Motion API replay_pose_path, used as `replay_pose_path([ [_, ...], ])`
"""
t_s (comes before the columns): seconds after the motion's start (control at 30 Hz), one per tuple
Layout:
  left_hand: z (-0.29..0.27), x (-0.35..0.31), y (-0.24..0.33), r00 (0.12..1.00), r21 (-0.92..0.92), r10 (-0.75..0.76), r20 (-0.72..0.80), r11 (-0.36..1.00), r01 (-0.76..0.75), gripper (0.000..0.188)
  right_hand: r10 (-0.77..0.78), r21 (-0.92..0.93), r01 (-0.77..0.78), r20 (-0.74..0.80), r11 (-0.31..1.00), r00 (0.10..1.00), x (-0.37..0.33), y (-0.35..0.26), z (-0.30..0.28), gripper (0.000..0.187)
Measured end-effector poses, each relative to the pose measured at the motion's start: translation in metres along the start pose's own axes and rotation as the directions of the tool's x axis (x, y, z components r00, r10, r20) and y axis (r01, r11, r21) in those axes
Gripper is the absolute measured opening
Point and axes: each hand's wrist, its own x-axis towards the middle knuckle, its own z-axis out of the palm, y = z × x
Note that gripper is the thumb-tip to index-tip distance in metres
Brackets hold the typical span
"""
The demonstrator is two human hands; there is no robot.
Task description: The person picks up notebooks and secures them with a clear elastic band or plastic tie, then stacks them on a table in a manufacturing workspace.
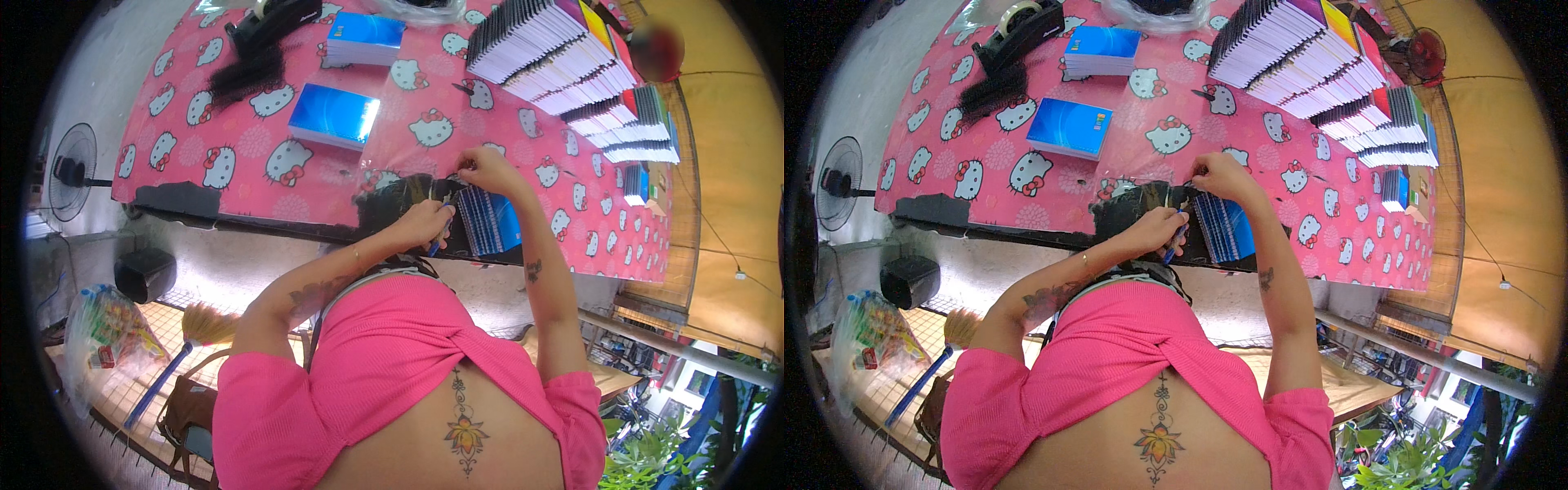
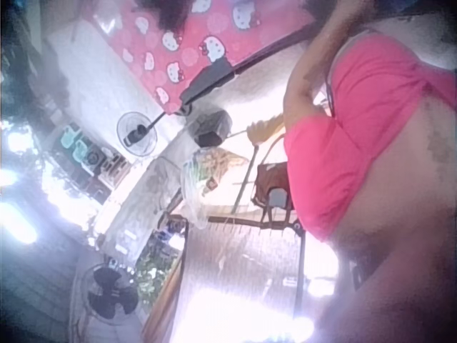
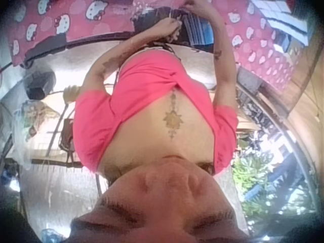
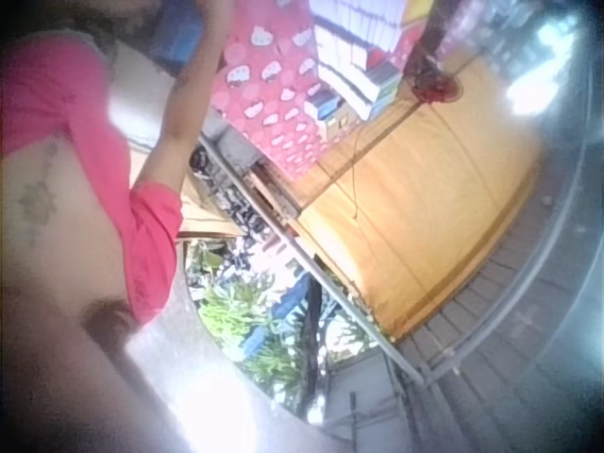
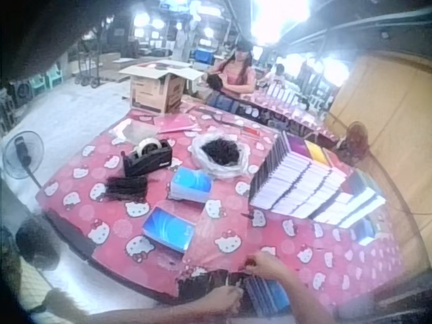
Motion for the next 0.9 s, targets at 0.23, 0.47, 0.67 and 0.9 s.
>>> replay_pose_path([
  [0.23, 0.001, 0.011, 0.003, 1.000, 0.007, 0.000, -0.015, 1.000, 0.000, 0.038, -0.003, -0.019, 0.004, 0.092, 1.000, 0.996, 0.001, -0.008, 0.000, 0.024],
  [0.47, 0.006, 0.010, 0.008, 0.998, 0.029, 0.020, -0.060, 0.999, -0.019, 0.038, -0.005, -0.067, 0.009, 0.057, 0.998, 0.998, 0.001, -0.004, 0.003, 0.024],
  [0.67, 0.007, 0.010, 0.009, 0.998, 0.049, 0.014, -0.069, 0.999, -0.011, 0.038, 0.024, -0.061, -0.020, 0.061, 0.998, 0.998, 0.003, 0.003, 0.005, 0.024],
  [0.9, 0.006, 0.012, 0.007, 0.998, 0.068, -0.010, -0.066, 0.998, 0.015, 0.037, 0.016, -0.054, -0.012, 0.062, 0.998, 0.998, 0.003, 0.005, 0.006, 0.026],
])
